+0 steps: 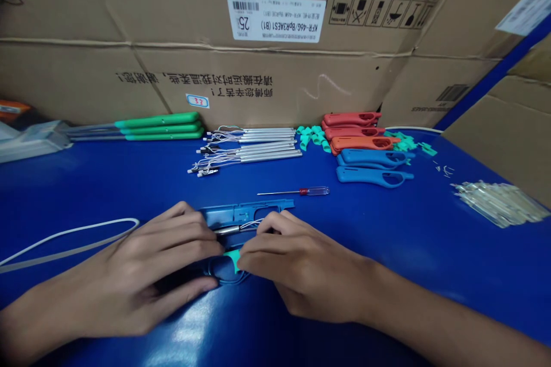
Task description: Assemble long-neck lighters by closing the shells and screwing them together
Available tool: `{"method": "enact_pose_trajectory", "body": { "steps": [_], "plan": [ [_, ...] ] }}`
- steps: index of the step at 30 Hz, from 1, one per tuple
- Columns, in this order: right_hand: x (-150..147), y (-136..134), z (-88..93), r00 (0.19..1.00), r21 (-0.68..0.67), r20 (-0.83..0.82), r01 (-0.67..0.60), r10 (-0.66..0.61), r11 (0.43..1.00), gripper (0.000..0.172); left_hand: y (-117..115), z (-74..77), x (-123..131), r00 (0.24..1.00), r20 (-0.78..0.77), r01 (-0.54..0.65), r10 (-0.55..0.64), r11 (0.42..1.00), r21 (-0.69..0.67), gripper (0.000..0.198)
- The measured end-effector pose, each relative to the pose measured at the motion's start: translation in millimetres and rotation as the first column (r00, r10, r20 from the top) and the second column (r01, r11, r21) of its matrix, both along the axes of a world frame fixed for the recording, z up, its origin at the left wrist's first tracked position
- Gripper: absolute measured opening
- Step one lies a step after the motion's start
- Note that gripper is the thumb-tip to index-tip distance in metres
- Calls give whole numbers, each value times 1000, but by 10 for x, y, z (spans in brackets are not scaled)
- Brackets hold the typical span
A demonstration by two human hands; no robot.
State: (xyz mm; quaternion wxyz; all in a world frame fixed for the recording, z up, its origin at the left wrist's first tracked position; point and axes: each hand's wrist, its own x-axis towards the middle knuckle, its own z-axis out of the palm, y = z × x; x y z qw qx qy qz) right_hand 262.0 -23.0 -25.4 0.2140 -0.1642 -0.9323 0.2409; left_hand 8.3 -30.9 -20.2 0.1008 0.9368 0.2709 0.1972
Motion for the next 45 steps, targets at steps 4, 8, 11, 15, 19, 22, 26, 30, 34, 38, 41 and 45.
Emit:
{"method": "enact_pose_trajectory", "body": {
  "steps": [4,8,11,15,19,22,26,30,34,38,41,45],
  "plan": [
    [1,-9,7,1000,-8,23,-1,2,1000,44,-17,21,1,1000,-15,0,0,1000,-1,19],
    [-4,-20,14,1000,5,25,1,-1,1000,44,-20,36,16,1000,-12,0,0,1000,9,18],
    [-3,-21,19,1000,17,29,8,-9,1000,42,-18,41,22,1000,-15,-1,1,1000,6,18],
    [17,-12,11,997,77,-75,41,-35,996,32,-18,41,17,1000,-13,-1,1,1000,4,17],
    [30,-11,2,989,102,-109,107,-95,989,26,-21,43,11,1000,-6,3,-3,1000,12,19],
    [30,-21,6,992,65,-31,123,-121,990,21,-18,47,15,1000,-21,-1,1,1000,15,19],
    [32,-32,7,992,57,33,123,-125,991,23,-13,58,21,999,-54,2,-2,1000,2,24],
    [36,-36,5,992,100,53,110,-115,989,17,-24,65,19,997,-73,-1,0,1000,-15,28],
    [42,-45,13,990,110,82,109,-119,988,14,-31,57,12,998,-61,-7,7,1000,-3,26],
    [32,-64,22,989,111,92,106,-117,988,14,-30,44,-3,999,-48,-1,1,1000,3,24],
    [35,-47,35,993,125,49,103,-110,987,14,-25,39,-24,999,-39,-1,1,1000,-1,27],
    [117,78,76,976,165,-16,219,-219,962,21,8,33,-52,1000,-9,-27,27,1000,-14,27]
  ]
}}
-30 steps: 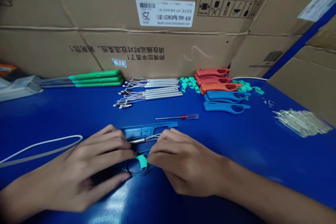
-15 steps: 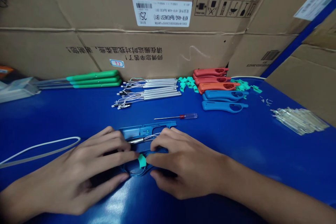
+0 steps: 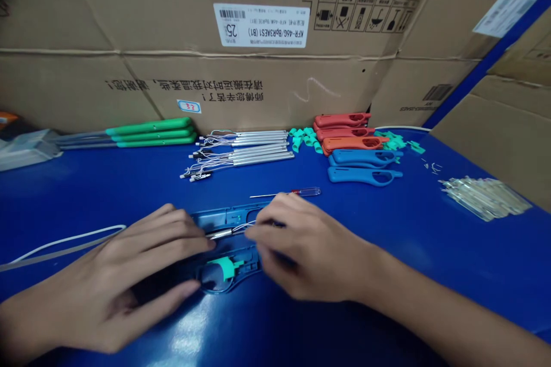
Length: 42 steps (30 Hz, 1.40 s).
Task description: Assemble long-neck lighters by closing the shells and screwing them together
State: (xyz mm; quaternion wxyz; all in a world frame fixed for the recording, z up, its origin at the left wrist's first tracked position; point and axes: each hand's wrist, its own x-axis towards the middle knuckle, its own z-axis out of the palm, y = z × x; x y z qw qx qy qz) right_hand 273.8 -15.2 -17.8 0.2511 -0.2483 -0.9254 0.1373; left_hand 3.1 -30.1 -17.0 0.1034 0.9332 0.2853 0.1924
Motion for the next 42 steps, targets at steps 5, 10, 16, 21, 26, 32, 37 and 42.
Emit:
{"method": "enact_pose_trajectory", "body": {
  "steps": [5,10,16,21,26,32,37,42],
  "plan": [
    [153,160,55,980,0,89,180,-179,984,21,70,-49,-37,994,-2,-113,113,993,27,16],
    [187,155,82,973,-121,171,175,-153,977,18,117,-105,-75,989,-48,-144,143,989,-15,11],
    [180,157,86,941,-212,320,188,-113,959,14,145,-120,-92,983,-100,-151,151,988,8,12],
    [176,175,81,938,-263,335,187,-92,946,11,134,-123,-86,985,-90,-147,149,989,28,13],
    [182,183,85,941,-233,325,176,-94,957,15,126,-74,-75,987,-85,-128,135,989,77,14],
    [152,95,146,973,-224,221,125,-74,967,15,156,24,-140,993,-82,-77,81,996,53,12],
    [114,13,181,991,-257,131,54,-21,965,12,154,91,-167,997,-45,-68,67,997,-34,11],
    [124,-14,227,999,-294,35,15,-5,956,9,133,117,-172,999,-13,-41,39,978,-207,12]
  ]
}}
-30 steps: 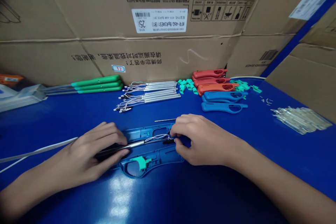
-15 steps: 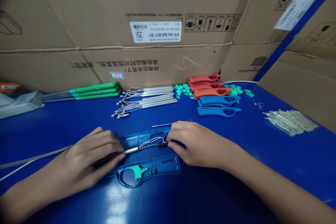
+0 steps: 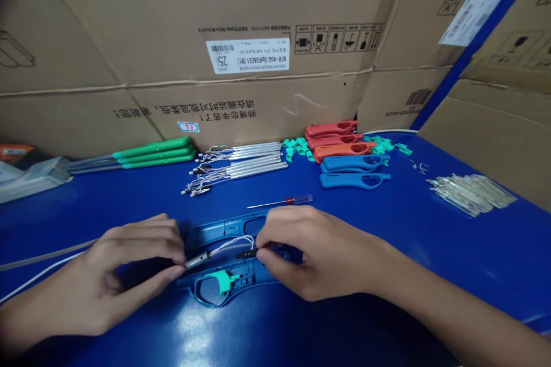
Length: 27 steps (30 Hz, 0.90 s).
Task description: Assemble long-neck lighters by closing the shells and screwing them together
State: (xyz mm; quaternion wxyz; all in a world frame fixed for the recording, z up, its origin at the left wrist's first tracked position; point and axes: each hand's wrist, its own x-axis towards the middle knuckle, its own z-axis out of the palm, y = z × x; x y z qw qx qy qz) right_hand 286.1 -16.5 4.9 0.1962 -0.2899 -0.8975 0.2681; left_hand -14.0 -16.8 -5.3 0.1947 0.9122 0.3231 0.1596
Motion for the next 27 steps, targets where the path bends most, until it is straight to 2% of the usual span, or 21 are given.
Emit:
{"method": "enact_pose_trajectory", "body": {
  "steps": [3,9,21,24,27],
  "plan": [
    [1,-14,31,1000,-25,-5,-19,19,999,10,-4,2,-3,1000,-18,9,-10,999,-32,11],
    [-34,-37,17,992,-45,91,-84,87,995,12,-11,-5,14,997,-82,5,-11,997,-78,12],
    [-44,-49,-4,980,-70,179,-80,91,994,11,-78,13,77,998,-60,15,-19,998,-65,12],
    [-62,-32,-30,972,-75,216,-76,91,994,11,-60,-2,84,997,-81,-1,-1,1000,-24,13],
    [-83,-13,-75,972,-33,227,-49,55,998,11,-16,-45,60,996,-82,-19,26,997,81,13]
  ]
}}
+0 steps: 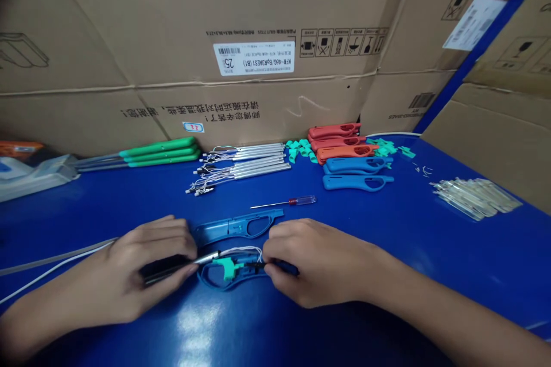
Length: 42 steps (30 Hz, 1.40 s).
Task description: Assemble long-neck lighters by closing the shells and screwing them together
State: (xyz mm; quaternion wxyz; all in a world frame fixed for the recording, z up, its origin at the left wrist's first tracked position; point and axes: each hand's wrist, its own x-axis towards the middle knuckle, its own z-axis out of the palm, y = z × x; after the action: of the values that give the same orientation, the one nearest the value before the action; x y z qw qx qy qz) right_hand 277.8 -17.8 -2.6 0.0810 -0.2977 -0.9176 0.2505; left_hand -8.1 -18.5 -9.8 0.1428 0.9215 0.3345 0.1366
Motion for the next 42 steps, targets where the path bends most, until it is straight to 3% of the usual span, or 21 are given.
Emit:
{"method": "enact_pose_trajectory", "body": {
  "steps": [4,8,18,30,42],
  "plan": [
    [-13,24,-87,999,97,0,39,-39,994,15,64,-92,-35,999,-4,-32,32,990,136,18],
    [-6,56,-143,998,169,4,56,-58,984,17,86,-135,-40,1000,-1,-21,21,987,162,24],
    [-18,44,-181,997,225,-57,57,-45,973,20,84,-35,-63,999,-50,-3,12,984,177,22],
    [-74,46,-247,993,184,-92,91,-75,979,23,85,-41,-138,989,-135,-39,59,988,150,23],
    [-91,48,-233,992,171,-84,103,-89,980,23,101,-76,-100,992,-94,-60,80,978,200,26]
  ]
}}
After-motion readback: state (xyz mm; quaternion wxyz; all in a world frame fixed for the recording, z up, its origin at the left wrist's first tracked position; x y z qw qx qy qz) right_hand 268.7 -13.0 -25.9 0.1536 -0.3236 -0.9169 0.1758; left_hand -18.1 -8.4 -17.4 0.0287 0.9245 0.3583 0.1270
